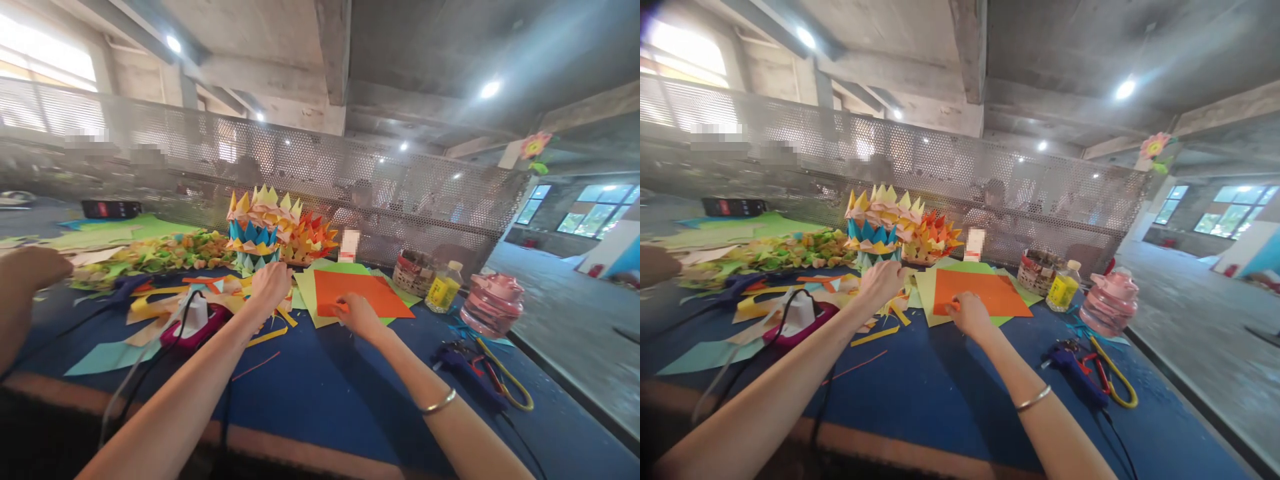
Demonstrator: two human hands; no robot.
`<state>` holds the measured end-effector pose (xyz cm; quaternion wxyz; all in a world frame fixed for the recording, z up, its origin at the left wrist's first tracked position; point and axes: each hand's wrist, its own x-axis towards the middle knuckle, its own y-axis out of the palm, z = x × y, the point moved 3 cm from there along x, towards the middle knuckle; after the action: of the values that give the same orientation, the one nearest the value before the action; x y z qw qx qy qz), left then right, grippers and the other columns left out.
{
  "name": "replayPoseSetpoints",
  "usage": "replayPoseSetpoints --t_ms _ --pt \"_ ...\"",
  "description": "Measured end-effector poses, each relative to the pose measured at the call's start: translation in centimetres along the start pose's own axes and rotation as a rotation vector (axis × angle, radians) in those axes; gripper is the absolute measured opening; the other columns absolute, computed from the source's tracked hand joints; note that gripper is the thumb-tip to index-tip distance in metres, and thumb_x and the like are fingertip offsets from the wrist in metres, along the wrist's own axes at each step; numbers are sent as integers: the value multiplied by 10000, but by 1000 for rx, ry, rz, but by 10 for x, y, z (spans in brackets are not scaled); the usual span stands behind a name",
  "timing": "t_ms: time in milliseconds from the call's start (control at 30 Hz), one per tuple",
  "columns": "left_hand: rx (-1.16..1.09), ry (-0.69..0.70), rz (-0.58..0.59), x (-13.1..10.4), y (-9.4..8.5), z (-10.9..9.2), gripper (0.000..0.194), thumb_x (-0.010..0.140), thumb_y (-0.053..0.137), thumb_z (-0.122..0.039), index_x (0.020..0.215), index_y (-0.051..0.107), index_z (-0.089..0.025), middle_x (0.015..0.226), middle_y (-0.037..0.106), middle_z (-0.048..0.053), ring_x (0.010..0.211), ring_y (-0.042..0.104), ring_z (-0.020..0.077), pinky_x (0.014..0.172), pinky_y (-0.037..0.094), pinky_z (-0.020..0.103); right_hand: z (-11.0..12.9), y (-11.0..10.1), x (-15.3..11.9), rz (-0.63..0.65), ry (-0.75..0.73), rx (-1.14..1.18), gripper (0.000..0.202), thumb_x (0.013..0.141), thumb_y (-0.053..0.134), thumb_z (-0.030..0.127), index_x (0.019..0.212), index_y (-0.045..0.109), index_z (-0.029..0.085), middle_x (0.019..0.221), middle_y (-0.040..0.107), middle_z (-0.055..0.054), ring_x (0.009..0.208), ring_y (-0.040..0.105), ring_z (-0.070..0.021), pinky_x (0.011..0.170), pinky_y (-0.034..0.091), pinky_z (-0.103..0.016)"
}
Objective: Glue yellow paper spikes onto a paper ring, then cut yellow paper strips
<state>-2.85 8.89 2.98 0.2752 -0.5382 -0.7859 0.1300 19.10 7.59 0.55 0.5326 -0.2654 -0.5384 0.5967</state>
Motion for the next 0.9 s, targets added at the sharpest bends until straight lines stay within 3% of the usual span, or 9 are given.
replayPoseSetpoints --t_ms 100,167,333,433,633,900 --pt "27 7 -15 1 -5 3 166 778 623 -57 920 646 -140 1260 529 136 1268 386 347 1015 312 508 17 11 10 63 20 -133 302 891 564 358 1121 579 163 1164 593 -75 1030 585 -212 879 482 -440" --pt "-7 11 9 1 0 5 254 812 625 -107 1061 612 -155 1351 458 110 1287 361 324 1031 304 530 26 16 15 93 56 -206 318 892 561 364 1140 570 164 1177 586 -78 1035 583 -216 878 482 -445" --pt "-246 -102 188 4 32 11 290 889 587 -277 1150 565 -151 1196 571 87 1033 583 237 858 499 446 35 22 19 146 165 -319 321 897 555 364 1144 565 161 1148 597 -78 983 603 -202 838 506 -418" --pt "-415 -227 257 4 51 16 280 903 568 -293 1147 563 -155 1144 593 83 950 613 207 794 531 400 33 24 21 150 194 -351 294 902 550 350 1132 572 168 1141 601 -72 969 606 -192 827 512 -405" --pt "-635 -443 287 4 64 23 308 902 568 -298 1175 545 -157 1165 578 88 962 606 214 796 529 408 11 21 27 101 221 -347 302 897 562 329 1145 564 157 1147 596 -77 977 605 -198 827 513 -407" --pt "-702 -573 339 4 72 13 306 903 566 -301 1171 546 -154 1149 583 87 941 611 207 778 534 396 -40 -14 26 -46 342 -245 307 897 561 335 1151 560 162 1141 597 -76 970 608 -198 810 519 -398"
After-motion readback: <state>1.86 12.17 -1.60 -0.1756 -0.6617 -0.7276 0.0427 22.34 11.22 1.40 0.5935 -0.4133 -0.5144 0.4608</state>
